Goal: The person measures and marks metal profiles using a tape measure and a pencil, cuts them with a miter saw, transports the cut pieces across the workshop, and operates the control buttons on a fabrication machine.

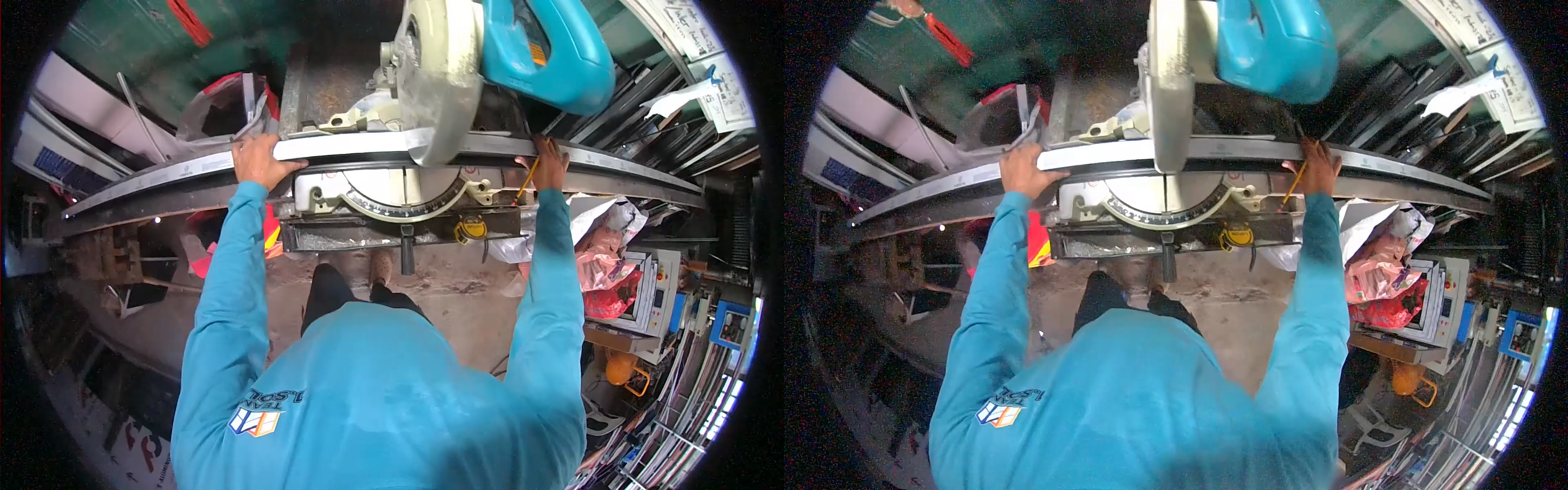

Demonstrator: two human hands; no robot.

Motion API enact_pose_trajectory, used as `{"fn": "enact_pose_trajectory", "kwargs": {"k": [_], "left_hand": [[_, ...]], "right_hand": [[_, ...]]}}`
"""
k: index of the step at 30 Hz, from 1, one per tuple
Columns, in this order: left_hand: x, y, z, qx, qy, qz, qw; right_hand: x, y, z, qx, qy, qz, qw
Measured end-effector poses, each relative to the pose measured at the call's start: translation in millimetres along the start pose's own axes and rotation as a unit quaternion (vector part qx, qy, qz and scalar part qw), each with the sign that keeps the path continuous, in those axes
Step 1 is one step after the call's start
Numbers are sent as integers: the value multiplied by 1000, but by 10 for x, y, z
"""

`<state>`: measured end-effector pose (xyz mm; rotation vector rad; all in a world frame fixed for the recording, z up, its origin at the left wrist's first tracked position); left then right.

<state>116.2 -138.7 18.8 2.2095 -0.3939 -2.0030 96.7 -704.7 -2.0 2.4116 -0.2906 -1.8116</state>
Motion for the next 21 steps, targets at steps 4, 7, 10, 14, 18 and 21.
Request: {"fn": "enact_pose_trajectory", "kwargs": {"k": [4,7,10,14,18,21], "left_hand": [[-26,-121,23,44,51,-1,998],[-28,-252,29,31,39,-12,999],[7,-255,-15,23,1,-15,1000],[102,0,-135,97,-21,-6,995],[110,182,-191,71,-55,-1,996],[142,119,-156,87,-38,24,995]], "right_hand": [[60,-72,-26,7,6,5,1000],[35,-147,-60,24,-41,-42,998],[-16,-220,-38,9,6,-41,999],[79,-172,-57,9,-31,-47,998],[109,-157,-54,10,-36,-36,999],[114,-200,-45,10,-35,-37,999]]}}
Point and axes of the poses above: each hand's wrist, its own z-axis away from the middle knuckle, its own x-axis out of the palm, y = z × x, the point moved 6 cm from there along -z, towards the middle knuckle, and after that the axes turned 6 degrees about z, right-handed, at the moved point
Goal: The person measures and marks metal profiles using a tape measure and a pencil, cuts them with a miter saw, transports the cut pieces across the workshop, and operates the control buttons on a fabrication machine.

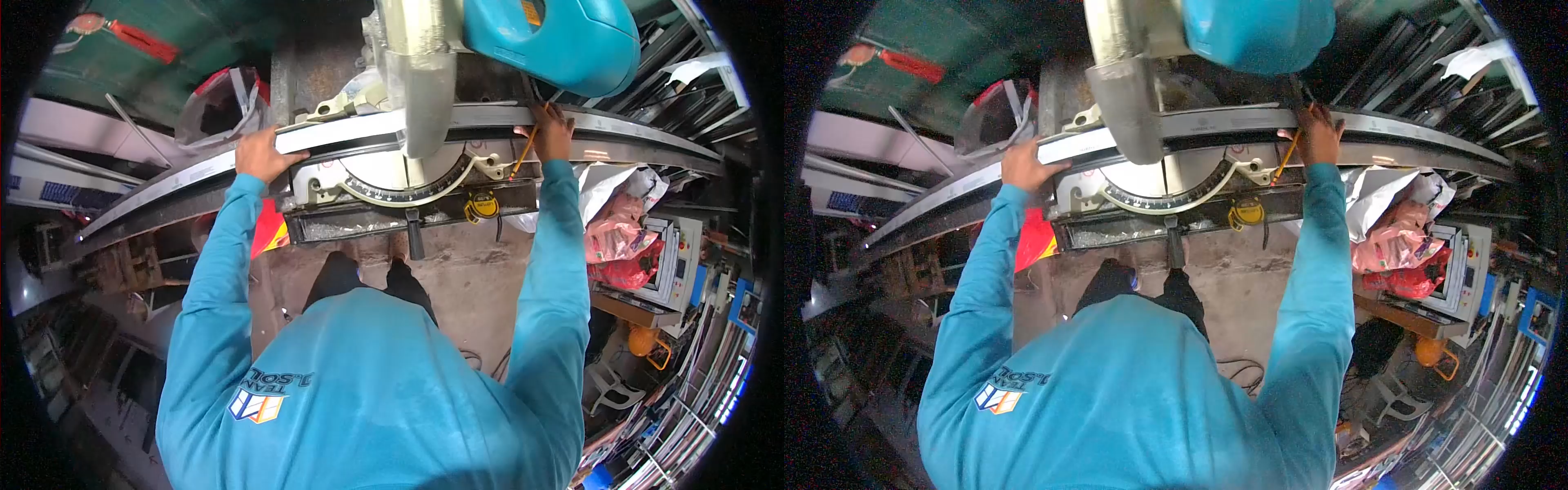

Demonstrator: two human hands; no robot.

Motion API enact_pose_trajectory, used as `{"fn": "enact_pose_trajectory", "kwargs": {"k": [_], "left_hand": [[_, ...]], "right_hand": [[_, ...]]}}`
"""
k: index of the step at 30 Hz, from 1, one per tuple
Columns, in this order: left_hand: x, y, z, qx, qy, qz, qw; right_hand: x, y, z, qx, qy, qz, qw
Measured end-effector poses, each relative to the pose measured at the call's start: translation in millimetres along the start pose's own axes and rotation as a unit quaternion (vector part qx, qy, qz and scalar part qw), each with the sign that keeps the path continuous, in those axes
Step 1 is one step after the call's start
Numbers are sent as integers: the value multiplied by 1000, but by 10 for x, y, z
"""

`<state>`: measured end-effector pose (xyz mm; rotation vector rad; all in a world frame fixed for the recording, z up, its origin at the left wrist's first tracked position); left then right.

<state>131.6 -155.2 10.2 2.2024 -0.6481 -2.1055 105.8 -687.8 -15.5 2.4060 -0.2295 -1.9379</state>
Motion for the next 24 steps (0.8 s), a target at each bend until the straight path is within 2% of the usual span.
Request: {"fn": "enact_pose_trajectory", "kwargs": {"k": [3,9,14,17,19,20,22,23,24], "left_hand": [[37,-77,-5,-11,-21,-9,1000],[66,-32,13,0,2,-20,1000],[132,-91,30,0,2,-40,999],[38,-8,52,-12,2,-55,998],[-44,74,67,-8,7,-42,999],[-58,89,85,-6,7,-29,1000],[-7,-5,65,-2,6,-19,1000],[12,-38,66,4,0,-16,1000],[-38,15,79,13,2,-19,1000]], "right_hand": [[4,-36,5,8,12,-5,1000],[-50,-86,34,7,1,-19,1000],[-17,-108,96,2,42,0,999],[-367,-189,45,-16,31,33,999],[-542,-20,-31,40,18,-224,974],[-793,44,-99,6,112,-278,954],[-1734,-54,-199,-27,193,-527,827],[-2225,-158,-207,7,156,-511,845],[-2713,-336,-165,49,155,-522,838]]}}
Point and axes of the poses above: each hand's wrist, its own z-axis away from the middle knuckle, its own x-axis out of the palm, y = z × x, the point moved 6 cm from there along -z, towards the middle knuckle, and after that the axes turned 6 degrees about z, right-handed, at the moved point
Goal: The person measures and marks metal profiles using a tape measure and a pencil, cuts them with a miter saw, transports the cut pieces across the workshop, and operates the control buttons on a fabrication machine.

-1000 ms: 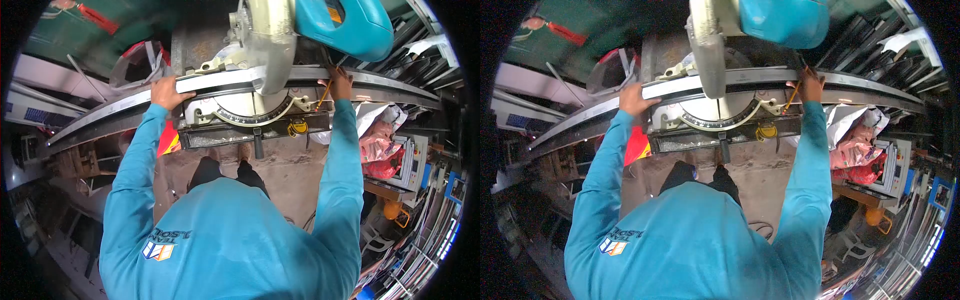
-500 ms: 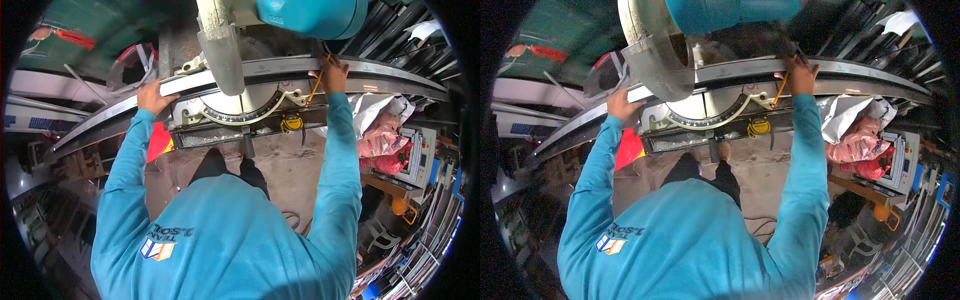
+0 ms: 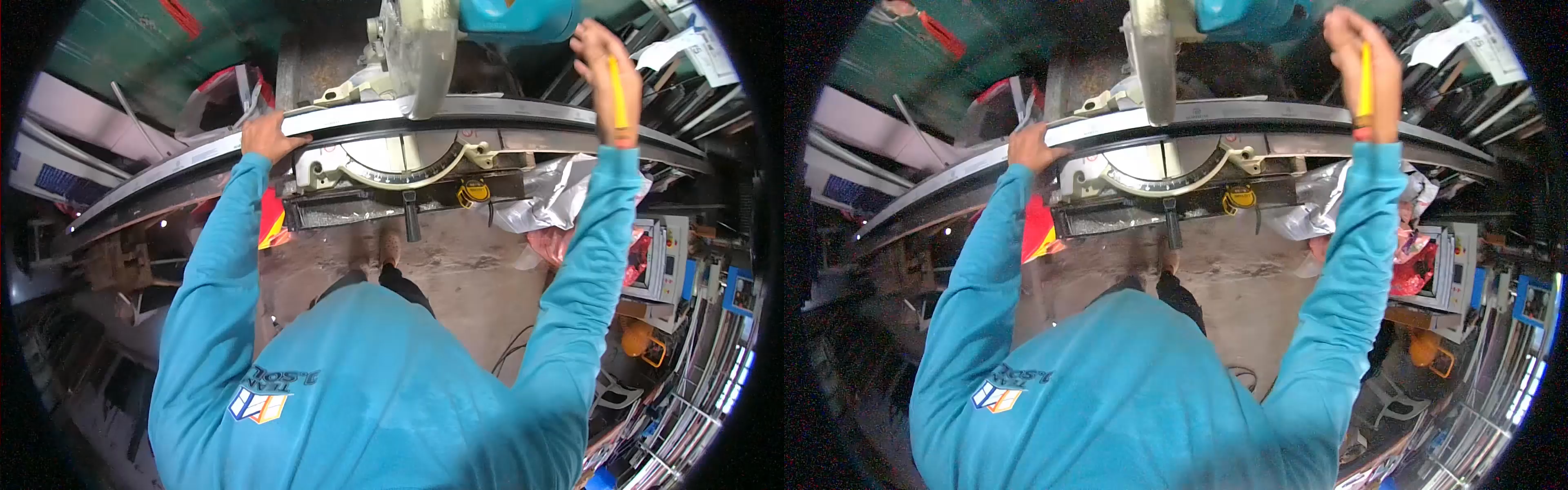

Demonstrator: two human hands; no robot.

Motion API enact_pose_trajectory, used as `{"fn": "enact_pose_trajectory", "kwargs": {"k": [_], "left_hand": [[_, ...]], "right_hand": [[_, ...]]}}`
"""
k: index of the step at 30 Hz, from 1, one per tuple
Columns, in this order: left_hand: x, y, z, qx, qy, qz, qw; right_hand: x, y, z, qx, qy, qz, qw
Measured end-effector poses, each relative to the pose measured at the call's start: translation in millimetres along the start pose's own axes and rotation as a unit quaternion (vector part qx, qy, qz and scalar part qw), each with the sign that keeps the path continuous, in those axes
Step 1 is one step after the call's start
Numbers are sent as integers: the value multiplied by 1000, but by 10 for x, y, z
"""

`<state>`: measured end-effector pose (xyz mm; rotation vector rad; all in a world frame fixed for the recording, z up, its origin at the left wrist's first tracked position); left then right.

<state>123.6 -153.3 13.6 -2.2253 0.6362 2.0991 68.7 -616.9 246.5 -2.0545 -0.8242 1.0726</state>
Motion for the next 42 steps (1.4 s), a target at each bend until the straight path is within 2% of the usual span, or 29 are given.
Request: {"fn": "enact_pose_trajectory", "kwargs": {"k": [1,2,3,5,7,8,14,15,17,18,19,21,23,24,25,27,30,37,39,42], "left_hand": [[-56,3,-74,6,9,8,1000],[-13,-47,-101,-19,-29,25,999],[53,-101,-67,-47,-73,43,995],[7,-82,-76,-58,-98,26,993],[-79,-24,-11,-6,-34,25,999],[-92,-12,14,4,-23,16,1000],[-32,-69,29,4,-22,-6,1000],[-44,-70,4,13,-16,-1,1000],[37,-148,-27,5,-21,2,1000],[57,-169,-33,4,-30,12,999],[66,-178,-43,3,-37,22,999],[74,-195,-67,4,-50,20,999],[45,-225,-66,-1,-58,17,998],[12,-206,-48,6,-51,17,999],[-1,-191,-28,14,-44,18,999],[10,-200,-31,8,-52,12,999],[8,-189,-24,14,-51,16,998],[21,-203,-23,8,-54,2,999],[14,-195,-25,9,-60,4,998],[47,-213,-31,19,-45,9,999]], "right_hand": [[15,-392,-59,6,-42,-23,999],[39,-616,-199,20,-52,-48,997],[239,-1371,35,58,-62,64,994],[450,-1404,-280,59,-182,24,981],[761,-1477,-536,-27,-297,111,948],[819,-1454,-616,-26,-299,116,947],[1003,-1047,-836,155,-358,122,913],[1022,-1515,-550,77,-257,224,937],[985,-1576,-456,-106,-209,358,904],[1062,-1690,-189,10,-250,287,925],[997,-1415,-173,86,-211,152,962],[877,-1129,-109,69,-233,284,928],[846,-1171,125,-50,-140,324,934],[813,-1026,187,-33,-146,283,947],[793,-1008,264,-53,-107,339,933],[822,-976,443,-38,-121,228,965],[847,-946,593,-2,-113,188,976],[887,-989,748,-4,-93,165,982],[888,-980,783,30,-85,138,986],[875,-925,794,29,-84,141,986]]}}
Point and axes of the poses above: each hand's wrist, its own z-axis away from the middle knuckle, its own x-axis out of the palm, y = z × x, the point moved 6 cm from there along -z, towards the middle knuckle, and after that the axes turned 6 degrees about z, right-handed, at the moved point
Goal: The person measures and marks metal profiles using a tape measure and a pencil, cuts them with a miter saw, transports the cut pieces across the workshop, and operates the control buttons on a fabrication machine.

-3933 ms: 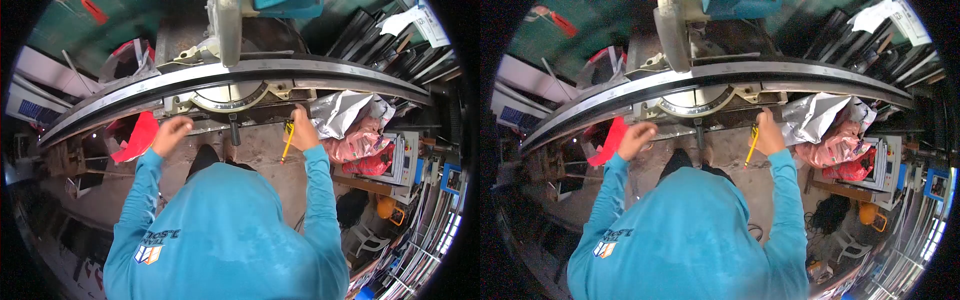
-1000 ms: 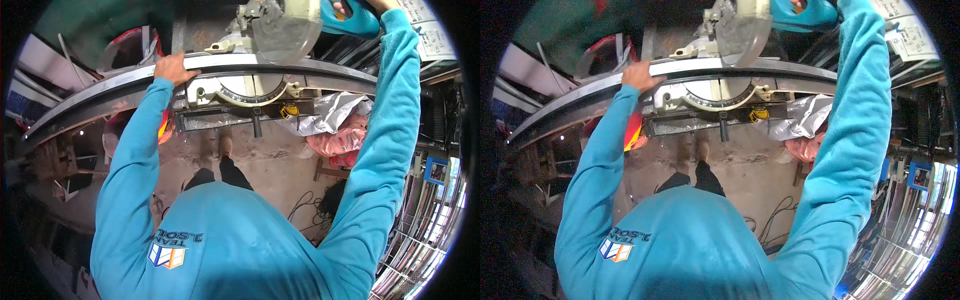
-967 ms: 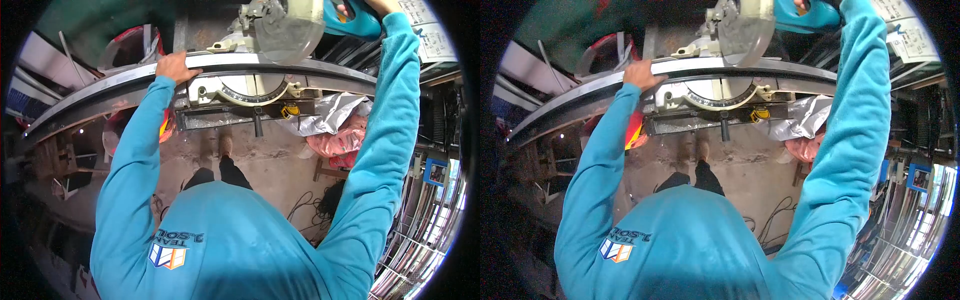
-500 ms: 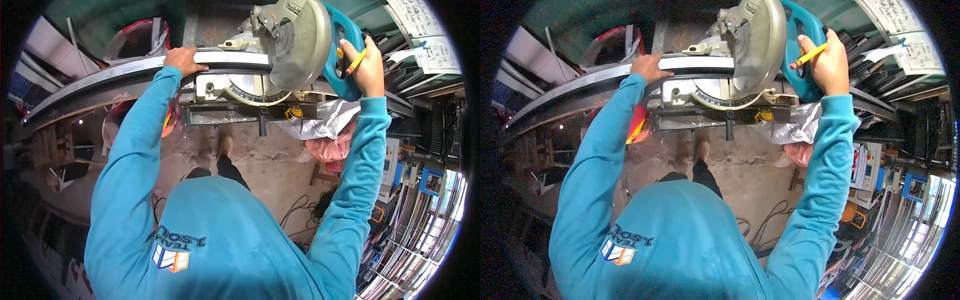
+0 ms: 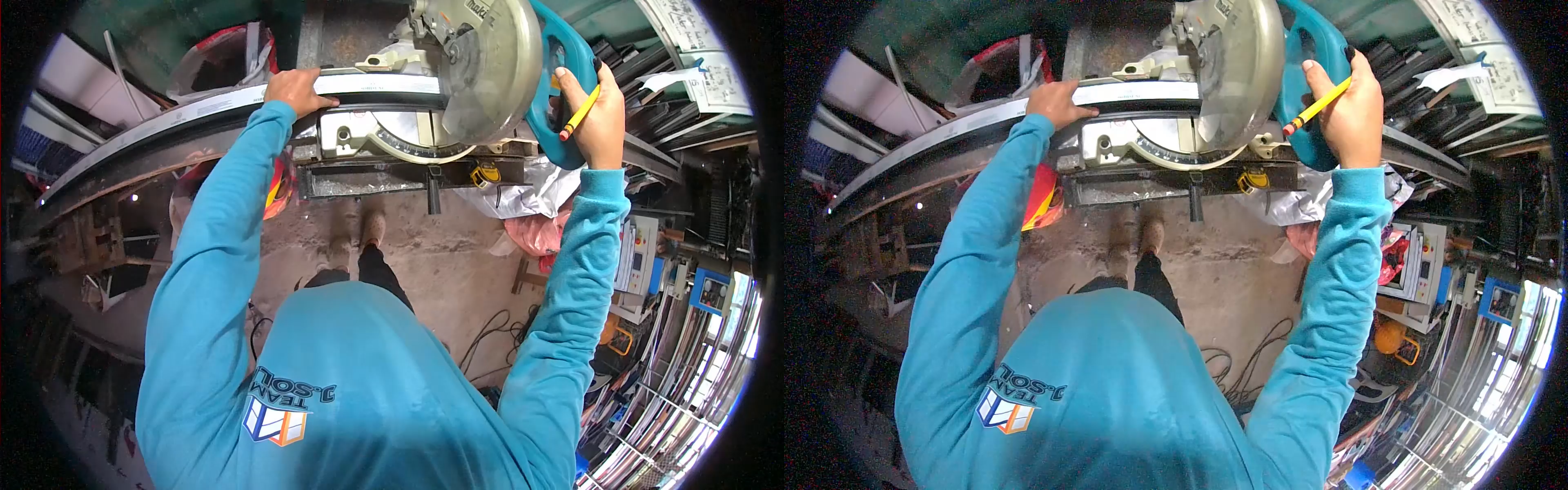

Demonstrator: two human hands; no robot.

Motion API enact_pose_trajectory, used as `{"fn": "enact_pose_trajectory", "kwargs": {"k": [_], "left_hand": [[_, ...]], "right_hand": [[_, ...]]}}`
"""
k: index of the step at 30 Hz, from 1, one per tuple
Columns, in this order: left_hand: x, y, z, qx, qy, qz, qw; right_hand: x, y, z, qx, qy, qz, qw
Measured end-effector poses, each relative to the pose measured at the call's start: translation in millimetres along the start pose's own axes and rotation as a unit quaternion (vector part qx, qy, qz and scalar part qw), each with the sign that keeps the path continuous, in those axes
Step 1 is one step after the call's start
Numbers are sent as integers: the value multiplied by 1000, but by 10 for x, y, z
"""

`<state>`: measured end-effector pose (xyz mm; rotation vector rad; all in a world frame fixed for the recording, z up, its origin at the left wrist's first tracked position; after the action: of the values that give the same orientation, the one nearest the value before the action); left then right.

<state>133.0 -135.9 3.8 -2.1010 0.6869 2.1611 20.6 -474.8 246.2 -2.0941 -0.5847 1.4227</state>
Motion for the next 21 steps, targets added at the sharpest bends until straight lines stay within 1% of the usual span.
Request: {"fn": "enact_pose_trajectory", "kwargs": {"k": [4,6,9,19,21], "left_hand": [[30,-8,-10,0,-2,3,1000],[19,9,16,2,15,-9,1000],[29,13,22,4,26,-8,1000],[38,-18,-18,-7,-1,3,1000],[46,-21,-13,-13,-7,10,1000]], "right_hand": [[12,-14,32,-14,7,3,1000],[8,-9,39,-47,21,21,998],[6,-11,58,-64,29,29,997],[6,15,50,-52,19,7,998],[26,53,46,-16,6,-41,999]]}}
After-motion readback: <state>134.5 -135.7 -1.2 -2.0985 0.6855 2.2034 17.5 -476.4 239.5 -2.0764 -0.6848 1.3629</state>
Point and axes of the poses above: each hand's wrist, its own z-axis away from the middle knuckle, its own x-axis out of the palm, y = z × x, the point moved 6 cm from there along -z, towards the middle knuckle, and after that the axes turned 6 degrees about z, right-handed, at the moved point
